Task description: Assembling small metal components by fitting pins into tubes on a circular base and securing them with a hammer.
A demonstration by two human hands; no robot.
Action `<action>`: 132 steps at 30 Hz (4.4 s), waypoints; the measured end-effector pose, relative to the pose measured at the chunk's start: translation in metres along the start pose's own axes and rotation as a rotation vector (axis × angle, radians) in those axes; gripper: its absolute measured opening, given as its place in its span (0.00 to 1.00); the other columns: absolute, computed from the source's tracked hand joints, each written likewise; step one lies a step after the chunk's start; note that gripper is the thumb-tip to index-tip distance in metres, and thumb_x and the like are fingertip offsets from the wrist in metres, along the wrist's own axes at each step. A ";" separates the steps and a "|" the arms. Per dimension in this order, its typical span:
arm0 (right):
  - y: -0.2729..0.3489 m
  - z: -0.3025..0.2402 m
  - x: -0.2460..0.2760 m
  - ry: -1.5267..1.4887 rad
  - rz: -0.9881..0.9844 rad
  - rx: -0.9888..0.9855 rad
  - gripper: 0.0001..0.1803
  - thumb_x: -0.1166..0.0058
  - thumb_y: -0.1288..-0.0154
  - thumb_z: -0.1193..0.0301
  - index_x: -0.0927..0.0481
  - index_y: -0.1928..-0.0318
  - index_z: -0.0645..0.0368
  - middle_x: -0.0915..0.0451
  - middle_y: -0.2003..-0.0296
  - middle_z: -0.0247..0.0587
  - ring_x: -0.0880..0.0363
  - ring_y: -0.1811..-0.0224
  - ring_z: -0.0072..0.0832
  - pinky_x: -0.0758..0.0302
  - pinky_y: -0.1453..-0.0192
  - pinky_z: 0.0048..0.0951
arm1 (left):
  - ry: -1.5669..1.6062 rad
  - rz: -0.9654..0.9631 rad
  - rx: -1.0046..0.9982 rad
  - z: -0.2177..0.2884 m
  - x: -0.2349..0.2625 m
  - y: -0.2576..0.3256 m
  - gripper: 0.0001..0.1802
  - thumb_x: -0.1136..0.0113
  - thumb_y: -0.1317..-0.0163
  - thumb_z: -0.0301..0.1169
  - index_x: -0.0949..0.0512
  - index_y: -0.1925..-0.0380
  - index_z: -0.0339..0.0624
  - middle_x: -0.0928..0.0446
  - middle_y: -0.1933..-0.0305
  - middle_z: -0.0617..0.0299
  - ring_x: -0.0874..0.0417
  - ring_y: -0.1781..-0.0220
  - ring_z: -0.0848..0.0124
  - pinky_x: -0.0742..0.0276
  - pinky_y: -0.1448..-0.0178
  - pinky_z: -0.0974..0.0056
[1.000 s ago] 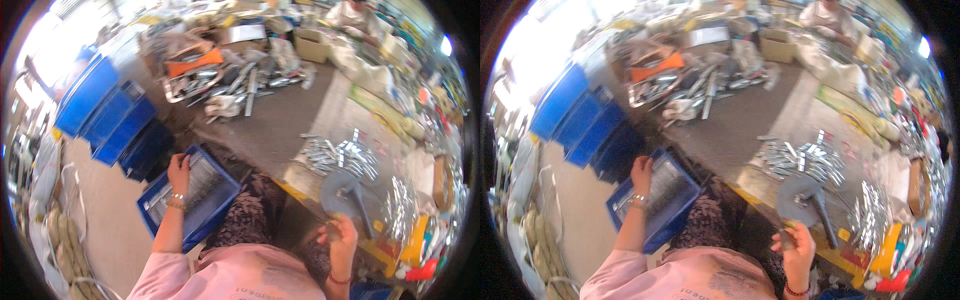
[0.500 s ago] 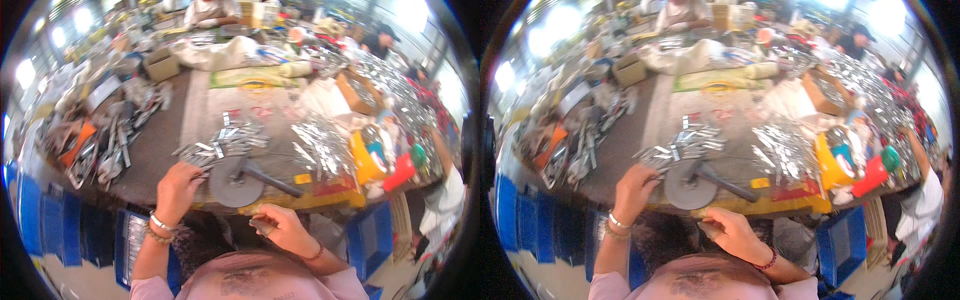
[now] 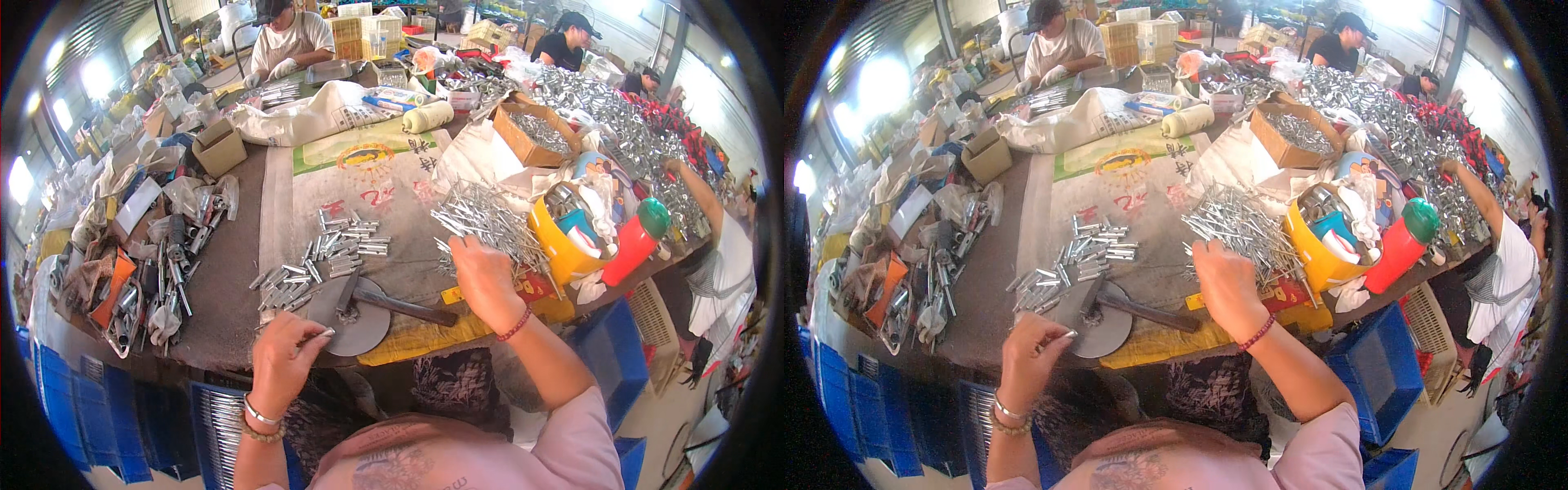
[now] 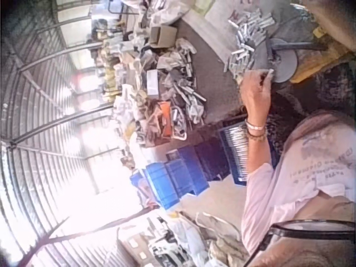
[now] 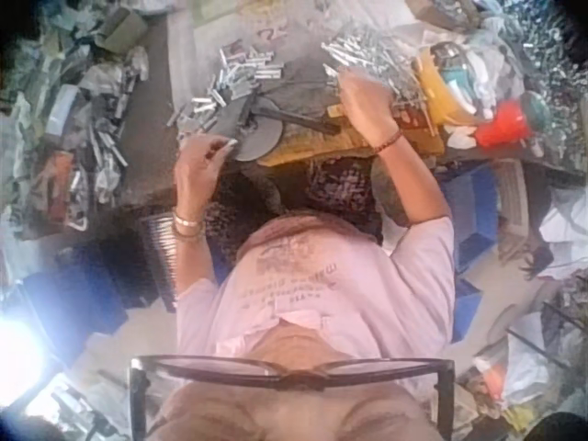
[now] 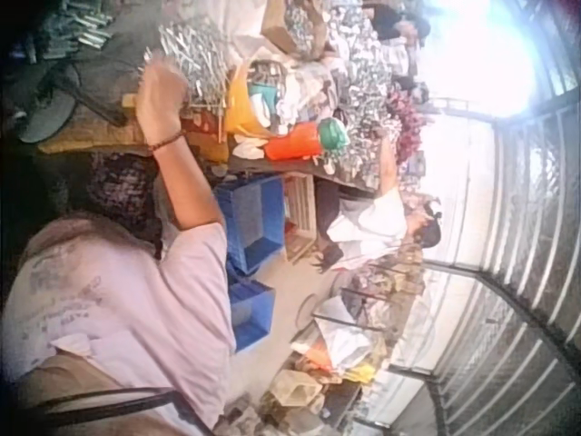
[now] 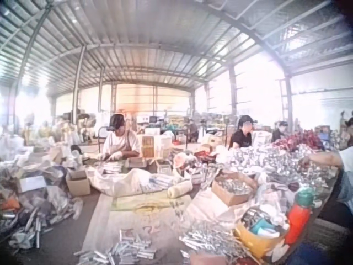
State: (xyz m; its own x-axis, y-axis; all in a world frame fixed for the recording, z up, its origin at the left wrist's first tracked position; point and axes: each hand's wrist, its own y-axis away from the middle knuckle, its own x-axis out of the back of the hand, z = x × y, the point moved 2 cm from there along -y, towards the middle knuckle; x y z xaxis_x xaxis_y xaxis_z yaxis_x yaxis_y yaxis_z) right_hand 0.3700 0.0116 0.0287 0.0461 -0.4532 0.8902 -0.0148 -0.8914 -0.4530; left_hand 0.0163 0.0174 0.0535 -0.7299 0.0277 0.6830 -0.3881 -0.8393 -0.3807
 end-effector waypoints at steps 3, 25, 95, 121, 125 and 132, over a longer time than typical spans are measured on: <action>-0.004 -0.002 0.001 0.020 -0.047 0.034 0.11 0.37 0.33 0.79 0.23 0.54 0.57 0.17 0.62 0.46 0.09 0.60 0.48 0.13 0.59 0.47 | -0.055 -0.022 -0.084 0.004 -0.007 0.002 0.09 0.20 0.39 0.25 0.11 0.60 0.41 0.17 0.62 0.55 0.14 0.59 0.53 0.19 0.55 0.54; 0.025 -0.117 0.029 -0.814 -0.095 0.204 0.12 0.23 0.40 0.75 0.11 0.57 0.58 0.15 0.60 0.42 0.12 0.59 0.47 0.16 0.55 0.43 | 0.005 0.070 -0.084 -0.013 -0.012 0.014 0.10 0.20 0.39 0.28 0.09 0.58 0.42 0.16 0.60 0.58 0.13 0.55 0.54 0.18 0.52 0.54; -0.014 -0.020 0.006 -0.153 -0.075 0.131 0.13 0.37 0.39 0.82 0.16 0.53 0.58 0.19 0.60 0.47 0.14 0.52 0.51 0.17 0.47 0.51 | -0.044 0.138 -0.119 -0.020 -0.023 0.021 0.13 0.21 0.41 0.25 0.11 0.56 0.46 0.18 0.58 0.57 0.14 0.56 0.53 0.18 0.54 0.51; -0.002 -0.151 0.000 -0.952 -0.157 0.302 0.28 0.31 0.36 0.82 0.20 0.35 0.57 0.10 0.59 0.42 0.10 0.54 0.47 0.15 0.50 0.45 | -0.043 0.115 -0.118 -0.024 -0.022 0.023 0.13 0.23 0.38 0.25 0.11 0.53 0.47 0.18 0.58 0.56 0.14 0.57 0.52 0.18 0.53 0.51; -0.008 -0.160 0.015 -0.796 -0.175 0.369 0.25 0.34 0.34 0.81 0.20 0.36 0.59 0.13 0.62 0.42 0.12 0.57 0.46 0.16 0.52 0.46 | -0.059 0.115 -0.123 -0.024 -0.022 0.023 0.13 0.23 0.38 0.25 0.11 0.54 0.47 0.18 0.58 0.57 0.14 0.57 0.52 0.18 0.54 0.51; -0.003 -0.178 0.032 -0.483 -0.138 0.563 0.24 0.36 0.36 0.77 0.19 0.38 0.58 0.15 0.61 0.41 0.14 0.55 0.42 0.17 0.51 0.43 | -0.058 0.102 -0.104 -0.022 -0.021 0.024 0.10 0.23 0.37 0.26 0.13 0.56 0.44 0.22 0.60 0.55 0.16 0.58 0.51 0.20 0.55 0.49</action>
State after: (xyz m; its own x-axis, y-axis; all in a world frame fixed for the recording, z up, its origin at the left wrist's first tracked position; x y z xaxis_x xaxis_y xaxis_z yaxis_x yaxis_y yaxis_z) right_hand 0.1935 -0.0014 0.0676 0.4456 -0.1683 0.8793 0.5296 -0.7423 -0.4105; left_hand 0.0101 0.0089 0.0160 -0.7363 -0.0888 0.6708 -0.3719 -0.7751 -0.5108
